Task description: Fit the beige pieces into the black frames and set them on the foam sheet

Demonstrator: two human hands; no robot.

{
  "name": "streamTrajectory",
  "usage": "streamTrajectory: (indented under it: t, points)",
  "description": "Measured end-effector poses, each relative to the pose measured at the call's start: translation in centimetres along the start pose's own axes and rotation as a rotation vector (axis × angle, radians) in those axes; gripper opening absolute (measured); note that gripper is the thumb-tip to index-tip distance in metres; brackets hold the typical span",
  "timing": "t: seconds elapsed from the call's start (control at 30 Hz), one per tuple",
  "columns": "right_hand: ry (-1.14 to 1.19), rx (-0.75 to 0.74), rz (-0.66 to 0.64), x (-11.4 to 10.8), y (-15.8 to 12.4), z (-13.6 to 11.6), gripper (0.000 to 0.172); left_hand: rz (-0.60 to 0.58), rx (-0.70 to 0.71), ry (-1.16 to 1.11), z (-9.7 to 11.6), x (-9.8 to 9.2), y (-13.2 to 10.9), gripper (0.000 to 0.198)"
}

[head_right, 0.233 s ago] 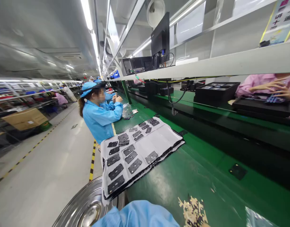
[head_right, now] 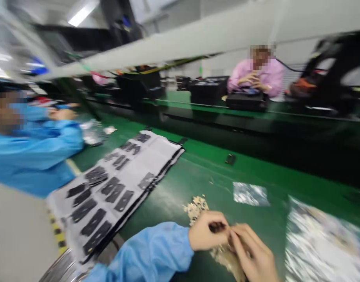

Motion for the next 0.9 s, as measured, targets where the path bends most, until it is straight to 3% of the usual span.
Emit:
streamTrajectory:
  t: [0.07,0.3,0.4,0.57,0.7,0.8,0.9]
  points:
    - [0.128,0.109,-0.088,0.6,-0.3,0.1,0.018,-0.033,-0.043,-0.002,0.5,0.0,0.1,0.006]
    - [0.327,0.352,-0.096,0.9,0.0,-0.1,0.021,-0.143,-0.134,-0.033,0.9,0.1,0.1,0.010]
    - [0.301,0.312,-0.118,0.8,-0.1,-0.2,0.021,-0.143,-0.091,0.018,1.0,0.1,0.0,0.010]
    - [0.058,0.094,-0.201,0.9,-0.2,-1.1,0.020,-0.122,0.043,0.200,1.1,0.1,-0.2,0.013]
    - [-0.053,-0.004,-0.253,1.2,-0.5,-1.8,0.020,-0.127,0.053,0.221,0.9,0.2,-0.4,0.014]
    - [-0.007,0.040,-0.237,1.1,-0.4,-1.9,0.018,-0.139,-0.004,0.174,0.6,0.2,-0.3,0.013]
    - [0.100,0.191,-0.151,1.0,-0.3,-1.1,0.015,-0.157,-0.054,0.122,0.6,0.3,-0.3,0.013]
Point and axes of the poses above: each hand's wrist, its own y-axis towards the middle knuckle, its own x-axis out of the palm, z = x × y, the point moved 8 cm from there along y, towards the middle knuckle, and after that the axes turned 15 degrees about z, right-handed, at the moved point
